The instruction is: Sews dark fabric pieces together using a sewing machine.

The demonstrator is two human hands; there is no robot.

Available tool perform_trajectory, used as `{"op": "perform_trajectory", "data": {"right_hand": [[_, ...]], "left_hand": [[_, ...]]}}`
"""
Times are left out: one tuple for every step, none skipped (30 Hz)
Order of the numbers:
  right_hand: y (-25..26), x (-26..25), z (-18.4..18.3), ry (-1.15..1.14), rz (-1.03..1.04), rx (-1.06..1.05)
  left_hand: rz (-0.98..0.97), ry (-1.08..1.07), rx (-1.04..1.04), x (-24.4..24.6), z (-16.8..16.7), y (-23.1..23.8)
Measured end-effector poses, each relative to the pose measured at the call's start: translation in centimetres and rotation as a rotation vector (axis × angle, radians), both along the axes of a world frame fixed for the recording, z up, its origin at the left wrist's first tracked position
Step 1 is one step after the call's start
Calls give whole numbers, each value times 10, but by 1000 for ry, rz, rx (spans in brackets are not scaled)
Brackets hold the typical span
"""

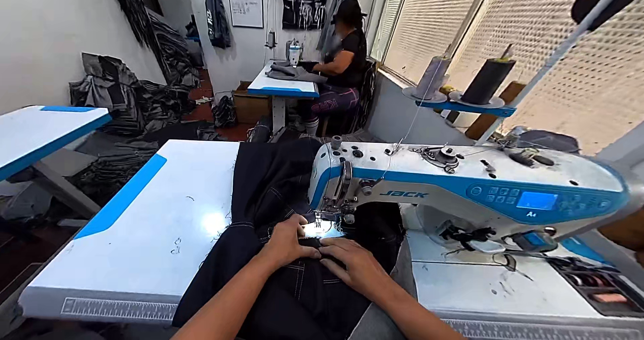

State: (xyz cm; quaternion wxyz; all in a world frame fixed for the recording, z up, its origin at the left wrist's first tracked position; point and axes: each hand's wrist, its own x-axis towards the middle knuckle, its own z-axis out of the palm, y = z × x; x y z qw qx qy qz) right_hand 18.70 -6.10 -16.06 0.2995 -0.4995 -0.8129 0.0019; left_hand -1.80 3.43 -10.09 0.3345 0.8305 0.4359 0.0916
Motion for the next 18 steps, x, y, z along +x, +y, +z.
{"op": "perform_trajectory", "data": {"right_hand": [[1, 0, 0, 0, -10, 8], [2, 1, 0, -3, -23, 11], [4, 2, 0, -9, -38, 5], [6, 4, 0, -17, -57, -5], [8, 6, -1, -22, -73, -7], [11, 7, -1, -24, -83, -10], [13, 7, -1, -25, -87, -8], [14, 7, 0, -29, -87, -7], [14, 7, 0, -34, -88, 1], [14, 7, 0, -44, -91, 10], [14, 7, -1, -57, -97, 25], [15, 6, -2, -69, -104, 43], [16, 5, -3, -82, -112, 61], [17, 5, -3, -98, -123, 75], [17, 5, -3, -110, -130, 83], [18, 5, -3, -118, -135, 89], [19, 6, -3, -119, -135, 96], [20, 7, -3, -111, -132, 101]], "left_hand": [[29, -45, -10, 1, -2, 0], [56, -83, -12, 2, -2, 1], [68, -113, -3, 3, -4, 4], [67, -128, 12, 3, -5, 9], [70, -133, 35, 2, -7, 17], [88, -138, 52, 1, -8, 26], [108, -140, 55, 1, -7, 34], [112, -131, 52, 2, -7, 40], [110, -122, 40, 3, -7, 44], [110, -112, 28, 4, -6, 47], [117, -113, 23, 5, -5, 48], [130, -124, 23, 6, -5, 48], [144, -133, 30, 6, -4, 49], [152, -137, 39, 7, -4, 50], [155, -142, 51, 8, -6, 53], [155, -150, 63, 9, -8, 56], [158, -156, 78, 10, -10, 59], [163, -165, 93, 12, -11, 61]]}}
